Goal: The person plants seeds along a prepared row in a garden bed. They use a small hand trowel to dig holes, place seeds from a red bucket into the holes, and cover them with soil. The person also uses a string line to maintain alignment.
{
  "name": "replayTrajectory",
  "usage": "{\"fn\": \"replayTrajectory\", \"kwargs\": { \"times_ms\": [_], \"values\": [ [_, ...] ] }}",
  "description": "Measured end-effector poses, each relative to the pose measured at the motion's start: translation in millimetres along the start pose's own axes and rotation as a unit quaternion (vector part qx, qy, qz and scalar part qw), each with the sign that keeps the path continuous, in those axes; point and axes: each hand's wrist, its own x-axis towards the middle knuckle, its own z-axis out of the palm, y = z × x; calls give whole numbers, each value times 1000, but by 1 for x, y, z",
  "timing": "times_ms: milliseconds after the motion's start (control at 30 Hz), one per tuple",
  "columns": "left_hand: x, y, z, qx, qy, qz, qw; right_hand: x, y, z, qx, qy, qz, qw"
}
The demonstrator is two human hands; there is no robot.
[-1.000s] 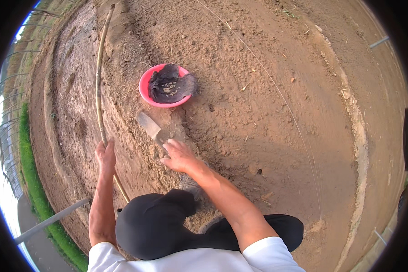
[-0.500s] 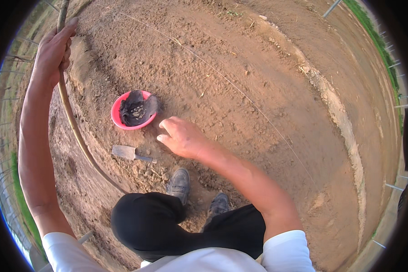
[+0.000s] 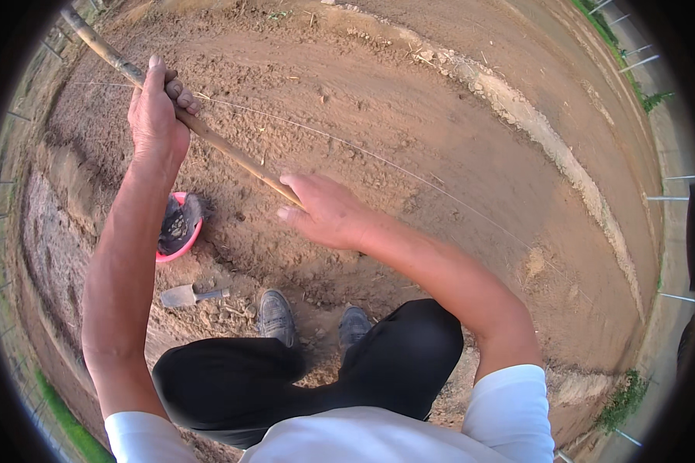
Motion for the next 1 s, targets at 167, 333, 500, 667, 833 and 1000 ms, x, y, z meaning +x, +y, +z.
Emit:
{"fn": "replayTrajectory", "kwargs": {
  "times_ms": [167, 333, 500, 667, 833, 1000],
  "values": [
    [-28, -70, 26, -27, 7, -130, 991, -41, 37, 2, 152, -63, 169, 972],
    [-53, -146, 32, -47, -63, -244, 967, -106, 115, 41, 243, 24, 223, 944],
    [-88, -204, -16, 137, -82, -362, 918, -163, 146, 49, 33, 105, 225, 968],
    [-130, -244, -41, 48, -41, -401, 914, -198, 161, 70, 58, 81, 196, 976],
    [-144, -253, -37, 32, -33, -429, 902, -209, 147, 72, 66, 104, 234, 965],
    [-153, -263, -39, 6, -26, -446, 895, -207, 155, 76, 12, 114, 248, 962]
  ]
}}
